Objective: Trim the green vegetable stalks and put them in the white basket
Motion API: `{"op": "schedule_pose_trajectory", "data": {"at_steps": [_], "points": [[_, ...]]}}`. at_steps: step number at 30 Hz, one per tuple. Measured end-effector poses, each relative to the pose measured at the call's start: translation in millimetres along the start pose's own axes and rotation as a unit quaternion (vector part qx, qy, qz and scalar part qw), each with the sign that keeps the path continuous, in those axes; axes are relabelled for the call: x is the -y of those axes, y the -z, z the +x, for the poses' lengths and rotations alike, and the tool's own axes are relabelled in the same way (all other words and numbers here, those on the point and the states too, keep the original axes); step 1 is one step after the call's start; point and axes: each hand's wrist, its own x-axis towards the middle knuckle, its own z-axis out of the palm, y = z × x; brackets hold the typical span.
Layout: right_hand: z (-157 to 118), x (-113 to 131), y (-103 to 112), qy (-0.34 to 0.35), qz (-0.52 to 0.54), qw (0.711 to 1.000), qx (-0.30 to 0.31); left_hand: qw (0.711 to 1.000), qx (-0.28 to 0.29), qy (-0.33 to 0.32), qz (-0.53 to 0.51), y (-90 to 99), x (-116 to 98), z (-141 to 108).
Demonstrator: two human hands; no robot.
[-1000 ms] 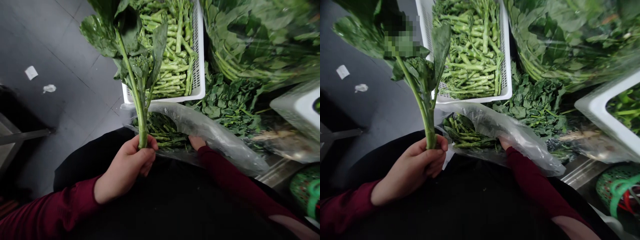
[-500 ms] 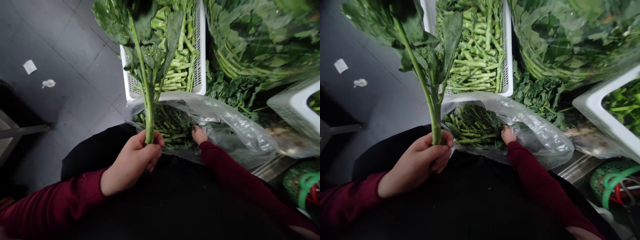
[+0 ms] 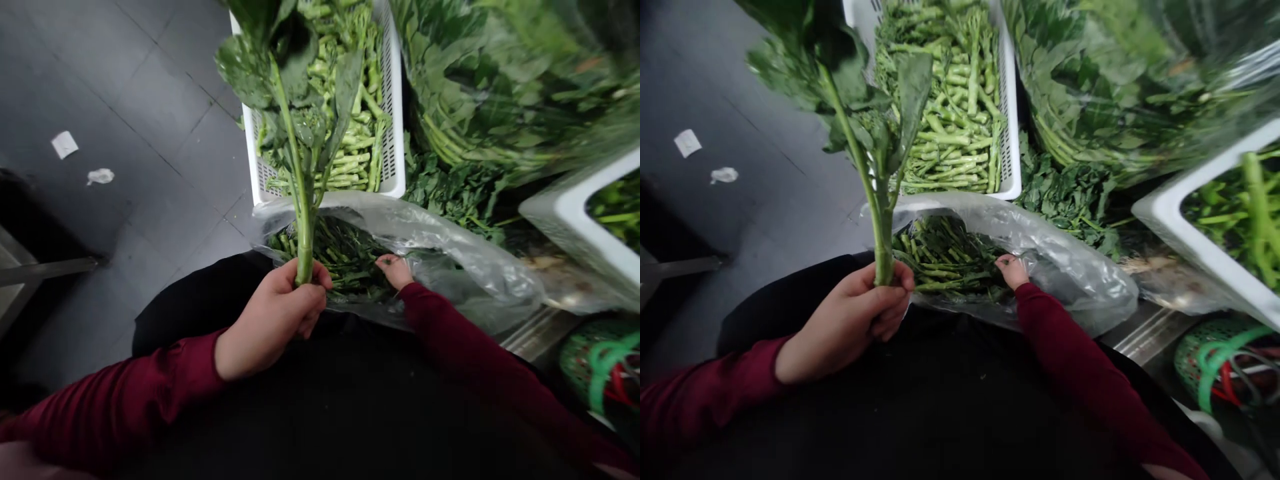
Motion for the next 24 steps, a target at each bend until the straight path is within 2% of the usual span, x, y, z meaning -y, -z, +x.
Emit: {"op": "schedule_pose_trajectory", "data": {"at_steps": [4,7,10,12,15,18,21,23,24], "points": [[-40,8,20,0.018,0.056,0.998,-0.037,0.998,0.034,-0.036,0.05,-8.5,14,-2],[-81,27,39,0.037,0.082,0.989,-0.12,0.991,0.03,-0.073,0.11,-16.5,33,3],[-131,55,60,0.131,0.107,0.959,-0.227,0.978,0.018,-0.12,0.169,-25.8,54,11],[-166,73,73,0.197,0.091,0.938,-0.271,0.969,0.027,-0.153,0.194,-32.2,66,14],[-209,91,89,0.245,0.053,0.911,-0.327,0.957,0.085,-0.195,0.197,-41.0,78,12],[-236,97,98,0.281,0.079,0.879,-0.377,0.946,0.163,-0.222,0.172,-46.5,85,6],[-249,98,99,0.277,0.202,0.864,-0.368,0.933,0.222,-0.236,0.154,-47.2,85,1],[-248,95,97,0.233,0.338,0.858,-0.308,0.93,0.227,-0.246,0.154,-44.8,81,0],[-246,92,95,0.203,0.409,0.846,-0.274,0.931,0.21,-0.254,0.154,-42.8,78,0]]}}
